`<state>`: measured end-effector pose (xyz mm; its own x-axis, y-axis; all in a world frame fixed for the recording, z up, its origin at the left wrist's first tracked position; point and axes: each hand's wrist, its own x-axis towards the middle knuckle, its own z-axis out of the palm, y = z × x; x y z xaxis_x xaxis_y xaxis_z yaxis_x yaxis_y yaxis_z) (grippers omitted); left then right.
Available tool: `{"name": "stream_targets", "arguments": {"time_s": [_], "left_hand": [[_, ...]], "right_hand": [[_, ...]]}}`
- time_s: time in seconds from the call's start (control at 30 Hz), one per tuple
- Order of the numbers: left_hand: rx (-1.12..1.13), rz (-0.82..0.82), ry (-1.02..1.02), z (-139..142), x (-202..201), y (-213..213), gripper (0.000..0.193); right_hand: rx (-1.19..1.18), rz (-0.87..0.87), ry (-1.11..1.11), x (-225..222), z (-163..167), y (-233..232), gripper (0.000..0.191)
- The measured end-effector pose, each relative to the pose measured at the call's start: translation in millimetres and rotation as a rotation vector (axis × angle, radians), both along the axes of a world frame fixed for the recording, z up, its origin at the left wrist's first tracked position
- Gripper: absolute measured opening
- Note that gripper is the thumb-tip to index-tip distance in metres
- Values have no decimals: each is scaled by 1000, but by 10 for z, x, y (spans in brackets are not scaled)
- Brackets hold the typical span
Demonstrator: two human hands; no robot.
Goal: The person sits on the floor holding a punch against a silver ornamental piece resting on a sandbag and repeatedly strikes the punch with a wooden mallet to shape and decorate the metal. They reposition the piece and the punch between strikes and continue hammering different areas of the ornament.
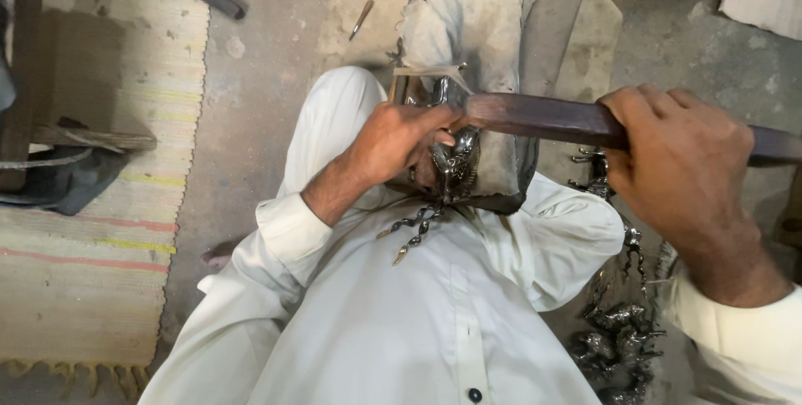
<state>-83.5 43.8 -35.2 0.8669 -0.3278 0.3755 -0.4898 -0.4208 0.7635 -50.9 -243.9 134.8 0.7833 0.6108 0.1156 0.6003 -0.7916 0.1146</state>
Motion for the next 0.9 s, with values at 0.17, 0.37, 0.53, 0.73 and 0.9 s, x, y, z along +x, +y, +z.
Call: {"name": "stream_targets", "arguments": {"time_s": [0.17, 0.37, 0.53, 0.73, 0.9], "left_hand": [[70, -21, -4, -1, 10, -16, 48], [69, -26, 47, 37, -13, -20, 54], [-168, 58, -106, 33, -113, -12, 38], [-167, 106, -79, -57, -202, -48, 29], [-130, 35, 4, -127, -222, -10, 31]], "right_hand": [[-39, 5, -61, -60, -155, -94, 33], [249, -79, 110, -62, -297, -156, 24], [-60, 9, -36, -47, -343, -165, 31], [448, -26, 22, -45, -296, -130, 29], [122, 105, -104, -50, -206, -60, 30]]}}
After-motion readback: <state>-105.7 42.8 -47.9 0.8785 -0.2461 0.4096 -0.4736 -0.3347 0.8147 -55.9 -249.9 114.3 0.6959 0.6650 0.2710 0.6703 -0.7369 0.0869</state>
